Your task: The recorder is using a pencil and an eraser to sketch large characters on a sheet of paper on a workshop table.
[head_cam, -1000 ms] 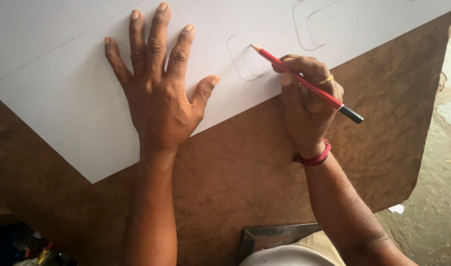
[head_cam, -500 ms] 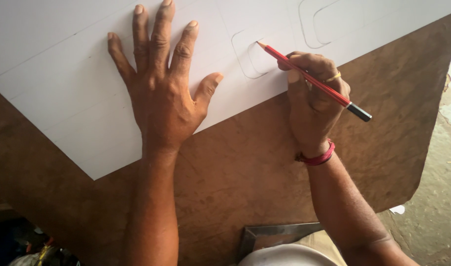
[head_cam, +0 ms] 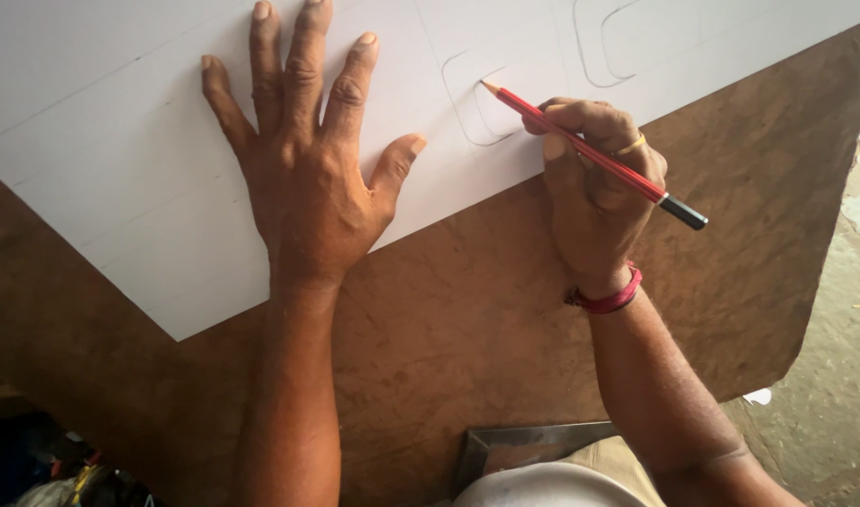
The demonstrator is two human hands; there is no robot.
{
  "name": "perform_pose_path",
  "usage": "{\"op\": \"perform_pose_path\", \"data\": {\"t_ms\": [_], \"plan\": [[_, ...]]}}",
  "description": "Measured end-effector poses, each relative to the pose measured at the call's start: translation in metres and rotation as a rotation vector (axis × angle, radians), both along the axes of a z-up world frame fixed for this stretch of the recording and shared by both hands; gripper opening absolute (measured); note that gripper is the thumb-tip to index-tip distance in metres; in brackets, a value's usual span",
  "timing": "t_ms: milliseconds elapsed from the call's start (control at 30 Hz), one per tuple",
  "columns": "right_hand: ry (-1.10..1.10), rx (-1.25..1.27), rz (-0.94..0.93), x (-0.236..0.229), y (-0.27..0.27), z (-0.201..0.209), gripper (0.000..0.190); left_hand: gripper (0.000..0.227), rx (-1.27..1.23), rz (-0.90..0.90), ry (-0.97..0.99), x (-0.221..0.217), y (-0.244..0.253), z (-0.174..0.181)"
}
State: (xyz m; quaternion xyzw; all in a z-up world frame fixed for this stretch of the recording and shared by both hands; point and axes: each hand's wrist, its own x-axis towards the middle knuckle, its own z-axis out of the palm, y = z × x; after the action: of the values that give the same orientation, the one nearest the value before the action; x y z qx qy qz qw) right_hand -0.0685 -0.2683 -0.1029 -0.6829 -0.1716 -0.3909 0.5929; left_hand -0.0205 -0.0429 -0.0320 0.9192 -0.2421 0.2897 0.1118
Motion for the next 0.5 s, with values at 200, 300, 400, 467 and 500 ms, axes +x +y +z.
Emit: {"op": "perform_pose_path", "data": {"t_ms": [200,300,400,467,500], "plan": [[-0.009,-0.033,-0.025,-0.0010,0.0009,0.0030,0.007,0.072,0.016,0.010,-0.003,-0.0003,0.0000,-0.0001],[-0.016,-0.024,-0.001,-0.0009,0.0002,0.0029,0.007,0.072,0.013,0.010,-0.003,0.0003,0.0001,-0.0009],[-0.012,-0.031,0.001,-0.0017,-0.0002,0.0031,0.007,0.071,0.010,0.006,-0.005,-0.0007,0.0001,-0.0001],[-0.010,-0.014,0.011,-0.0008,0.0003,0.0016,0.007,0.071,0.011,0.008,-0.001,-0.0022,-0.0007,0.0021],[-0.009,0.004,0.020,-0.0003,0.0005,0.0008,0.007,0.071,0.013,0.010,0.003,-0.0029,-0.0011,0.0033]]}}
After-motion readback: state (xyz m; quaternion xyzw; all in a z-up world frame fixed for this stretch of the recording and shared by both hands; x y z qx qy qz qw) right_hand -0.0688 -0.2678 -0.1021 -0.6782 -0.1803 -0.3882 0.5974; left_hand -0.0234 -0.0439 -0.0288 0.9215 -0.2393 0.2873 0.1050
